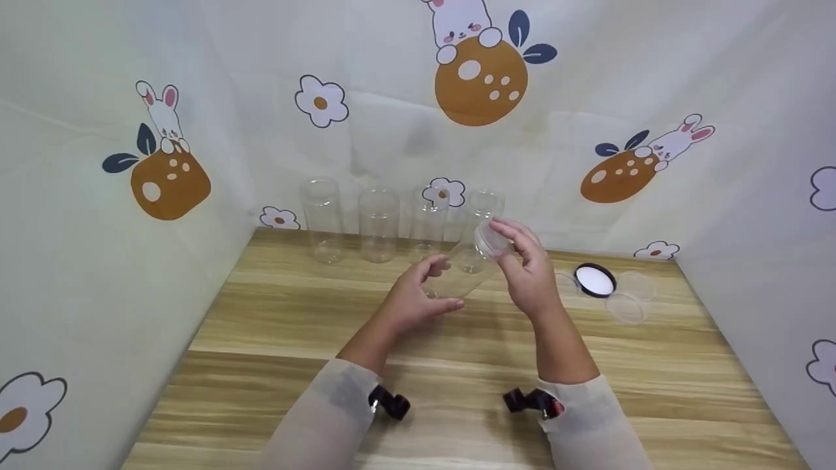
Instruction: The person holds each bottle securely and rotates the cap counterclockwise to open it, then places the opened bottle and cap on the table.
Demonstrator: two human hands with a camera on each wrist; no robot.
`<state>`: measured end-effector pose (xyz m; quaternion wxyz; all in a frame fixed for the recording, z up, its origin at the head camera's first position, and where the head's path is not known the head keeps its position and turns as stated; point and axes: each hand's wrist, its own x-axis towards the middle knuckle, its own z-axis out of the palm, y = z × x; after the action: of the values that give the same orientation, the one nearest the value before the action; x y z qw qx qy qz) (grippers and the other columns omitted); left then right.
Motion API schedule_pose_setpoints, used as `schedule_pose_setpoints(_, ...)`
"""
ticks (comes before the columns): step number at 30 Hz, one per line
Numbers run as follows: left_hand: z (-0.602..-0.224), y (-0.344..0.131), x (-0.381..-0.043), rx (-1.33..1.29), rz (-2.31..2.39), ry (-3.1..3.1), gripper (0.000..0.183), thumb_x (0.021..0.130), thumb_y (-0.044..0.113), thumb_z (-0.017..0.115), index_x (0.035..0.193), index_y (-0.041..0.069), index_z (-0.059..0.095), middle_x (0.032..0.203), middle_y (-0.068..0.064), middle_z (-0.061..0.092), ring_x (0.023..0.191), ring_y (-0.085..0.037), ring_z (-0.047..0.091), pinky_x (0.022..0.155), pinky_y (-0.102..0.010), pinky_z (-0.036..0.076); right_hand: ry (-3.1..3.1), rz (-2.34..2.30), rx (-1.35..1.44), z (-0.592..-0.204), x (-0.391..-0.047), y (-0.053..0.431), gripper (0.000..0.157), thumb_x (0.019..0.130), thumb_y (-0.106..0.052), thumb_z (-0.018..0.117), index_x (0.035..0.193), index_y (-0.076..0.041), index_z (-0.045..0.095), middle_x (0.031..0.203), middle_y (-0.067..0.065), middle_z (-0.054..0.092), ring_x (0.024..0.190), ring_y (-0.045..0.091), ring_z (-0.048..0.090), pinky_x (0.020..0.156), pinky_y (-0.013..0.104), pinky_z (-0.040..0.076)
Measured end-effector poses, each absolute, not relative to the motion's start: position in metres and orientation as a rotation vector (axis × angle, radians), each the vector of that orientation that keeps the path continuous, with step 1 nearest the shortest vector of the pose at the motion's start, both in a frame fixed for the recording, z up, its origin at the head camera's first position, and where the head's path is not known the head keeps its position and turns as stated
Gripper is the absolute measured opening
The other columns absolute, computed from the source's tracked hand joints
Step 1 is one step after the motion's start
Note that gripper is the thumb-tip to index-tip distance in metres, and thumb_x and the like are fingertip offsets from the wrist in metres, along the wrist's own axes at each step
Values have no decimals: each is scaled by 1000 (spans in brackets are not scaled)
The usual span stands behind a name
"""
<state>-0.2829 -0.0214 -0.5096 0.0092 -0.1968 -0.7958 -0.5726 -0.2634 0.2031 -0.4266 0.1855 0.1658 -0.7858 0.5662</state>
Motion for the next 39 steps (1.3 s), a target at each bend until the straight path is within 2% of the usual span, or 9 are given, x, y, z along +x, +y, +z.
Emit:
schedule_pose_setpoints(5, -509, -22, -282, -616, -1790, -2482, 94, 76, 41, 97, 155, 17, 53, 148, -8, 65, 140, -28, 57, 125, -58, 42, -2193, 1628, 510, -427, -264, 203, 49, 96, 4, 52, 139, -11, 71, 152, 5, 61, 146, 20, 52, 123, 57, 43)
schedule_pose_setpoints(10, -511, -22, -283, -618, -1784, -2475, 92, 77, 39, 97, 154, 16, 53, 146, -4, 66, 140, -28, 58, 125, -58, 42, -2203, 1625, 510, -427, -264, 205, 50, 95, 3, 52, 140, -10, 70, 156, 6, 58, 149, 23, 49, 124, 56, 40)
schedule_pose_setpoints(15, -511, -21, -283, -619, -1810, -2459, 90, 78, 32, 97, 154, 14, 54, 146, -6, 66, 140, -30, 57, 125, -58, 41, -2249, 1534, 426, -425, -262, 205, 42, 100, -17, 65, 142, -13, 69, 156, 3, 57, 150, 22, 47, 121, 51, 40)
schedule_pose_setpoints(19, -511, -22, -283, -609, -1809, -2468, 93, 76, 35, 98, 155, 14, 53, 147, -6, 66, 140, -28, 57, 125, -57, 42, -2301, 1446, 293, -425, -263, 205, 46, 98, -37, 77, 138, -15, 71, 147, 3, 60, 134, 24, 53, 108, 46, 47)
schedule_pose_setpoints(23, -511, -21, -283, -611, -1814, -2468, 94, 76, 37, 98, 155, 15, 53, 148, -8, 65, 140, -28, 57, 125, -58, 41, -2345, 1405, 198, -426, -264, 204, 48, 95, -44, 80, 132, -15, 74, 139, 3, 62, 119, 24, 54, 97, 41, 47)
schedule_pose_setpoints(29, -511, -21, -283, -594, -1802, -2483, 94, 76, 40, 98, 155, 17, 53, 149, -7, 65, 140, -26, 56, 125, -59, 41, -2327, 1397, 239, -426, -265, 203, 39, 97, -39, 79, 127, -15, 77, 136, 3, 66, 118, 23, 57, 96, 40, 48)
schedule_pose_setpoints(35, -508, -22, -281, -581, -1772, -2503, 96, 75, 43, 98, 156, 18, 53, 148, -5, 65, 140, -24, 57, 126, -53, 42, -2301, 1450, 363, -426, -263, 204, 34, 101, -27, 72, 132, -15, 75, 145, 4, 64, 132, 22, 56, 104, 44, 46)
schedule_pose_setpoints(39, -507, -21, -281, -581, -1787, -2495, 95, 75, 42, 98, 155, 19, 53, 149, -9, 65, 140, -26, 57, 126, -55, 41, -2268, 1506, 437, -425, -261, 204, 34, 101, -15, 66, 134, -16, 74, 148, 4, 63, 139, 19, 54, 110, 45, 44)
